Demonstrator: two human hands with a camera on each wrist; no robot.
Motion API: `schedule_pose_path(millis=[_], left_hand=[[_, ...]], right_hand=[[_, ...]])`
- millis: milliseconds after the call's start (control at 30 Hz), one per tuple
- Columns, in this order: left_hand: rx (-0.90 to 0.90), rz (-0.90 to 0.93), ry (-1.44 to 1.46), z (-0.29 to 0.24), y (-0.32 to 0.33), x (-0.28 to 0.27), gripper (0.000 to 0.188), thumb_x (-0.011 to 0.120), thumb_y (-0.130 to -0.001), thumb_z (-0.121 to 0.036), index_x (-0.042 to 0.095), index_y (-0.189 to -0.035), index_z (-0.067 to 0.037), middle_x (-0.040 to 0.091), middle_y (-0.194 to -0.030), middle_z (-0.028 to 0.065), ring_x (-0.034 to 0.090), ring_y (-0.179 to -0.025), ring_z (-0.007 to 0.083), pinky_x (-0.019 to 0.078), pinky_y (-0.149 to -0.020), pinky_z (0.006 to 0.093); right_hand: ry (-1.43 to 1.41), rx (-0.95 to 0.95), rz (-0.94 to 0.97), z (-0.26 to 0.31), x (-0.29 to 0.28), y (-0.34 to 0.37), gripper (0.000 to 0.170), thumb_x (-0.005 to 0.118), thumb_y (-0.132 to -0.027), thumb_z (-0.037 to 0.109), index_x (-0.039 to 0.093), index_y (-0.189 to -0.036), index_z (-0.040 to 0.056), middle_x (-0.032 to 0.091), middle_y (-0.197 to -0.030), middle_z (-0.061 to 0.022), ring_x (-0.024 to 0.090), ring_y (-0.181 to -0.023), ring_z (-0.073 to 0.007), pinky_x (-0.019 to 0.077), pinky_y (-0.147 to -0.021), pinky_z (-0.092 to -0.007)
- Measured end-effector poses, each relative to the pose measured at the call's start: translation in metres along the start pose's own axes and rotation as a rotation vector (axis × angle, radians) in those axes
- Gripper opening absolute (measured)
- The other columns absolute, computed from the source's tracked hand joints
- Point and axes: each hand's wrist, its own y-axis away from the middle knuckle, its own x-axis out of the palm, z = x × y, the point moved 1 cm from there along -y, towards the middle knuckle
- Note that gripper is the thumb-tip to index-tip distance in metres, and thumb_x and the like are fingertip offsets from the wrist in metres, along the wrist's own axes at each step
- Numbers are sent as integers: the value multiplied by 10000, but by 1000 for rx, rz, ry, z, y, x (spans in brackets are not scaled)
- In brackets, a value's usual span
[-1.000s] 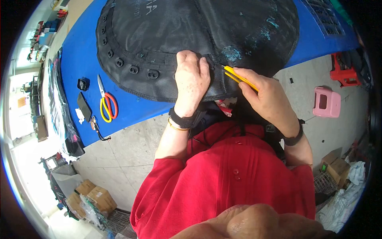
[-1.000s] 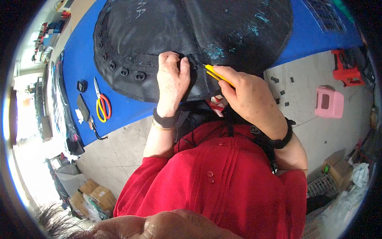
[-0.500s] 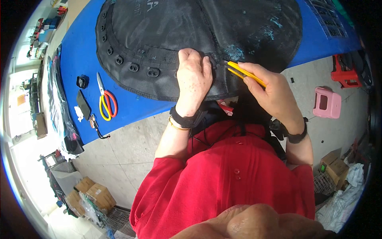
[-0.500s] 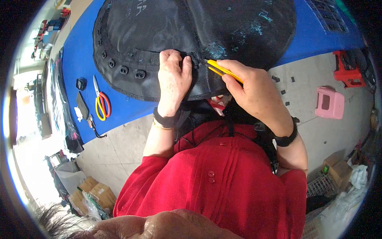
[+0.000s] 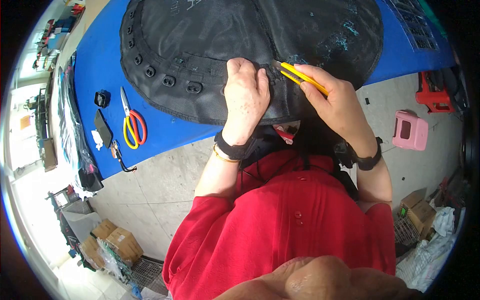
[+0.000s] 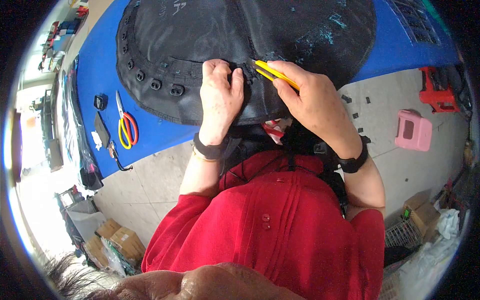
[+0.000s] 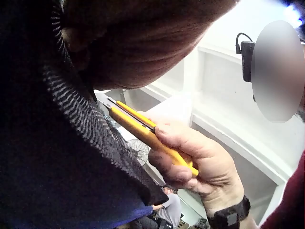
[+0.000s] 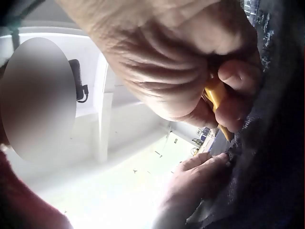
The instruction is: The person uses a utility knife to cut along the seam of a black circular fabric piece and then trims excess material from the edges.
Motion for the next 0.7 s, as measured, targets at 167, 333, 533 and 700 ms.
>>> schedule_pose_path(millis=[167,333,533,700], left_hand=[[2,4,-4,1,0,-1,173,752,-948,-114,652,-954,27,652,-1106,230,702,-963,431,587,-827,468],[2,1,-6,1,0,0,167,747,-948,-110,653,-955,28,653,-1108,230,703,-961,433,588,-828,467],[16,-5,-17,1,0,0,168,741,-949,-109,663,-965,39,654,-1115,240,697,-976,444,583,-849,472],[10,-12,-16,1,0,0,178,746,-948,-116,669,-957,44,655,-1117,239,697,-978,435,580,-850,470]], right_hand=[[-67,28,18,-7,0,-1,312,698,-1023,121,698,-1315,11,763,-1151,-234,777,-1021,-366,613,-841,-393],[-91,93,116,-6,-8,-1,305,686,-1032,119,696,-1314,4,769,-1164,-223,781,-1046,-334,601,-871,-368],[-109,144,207,-1,-20,1,300,669,-1045,134,696,-1309,-6,777,-1184,-199,779,-1054,-305,587,-904,-363],[-58,201,252,5,-28,4,305,662,-1049,149,700,-1311,-1,777,-1188,-197,776,-1062,-301,582,-920,-371]])
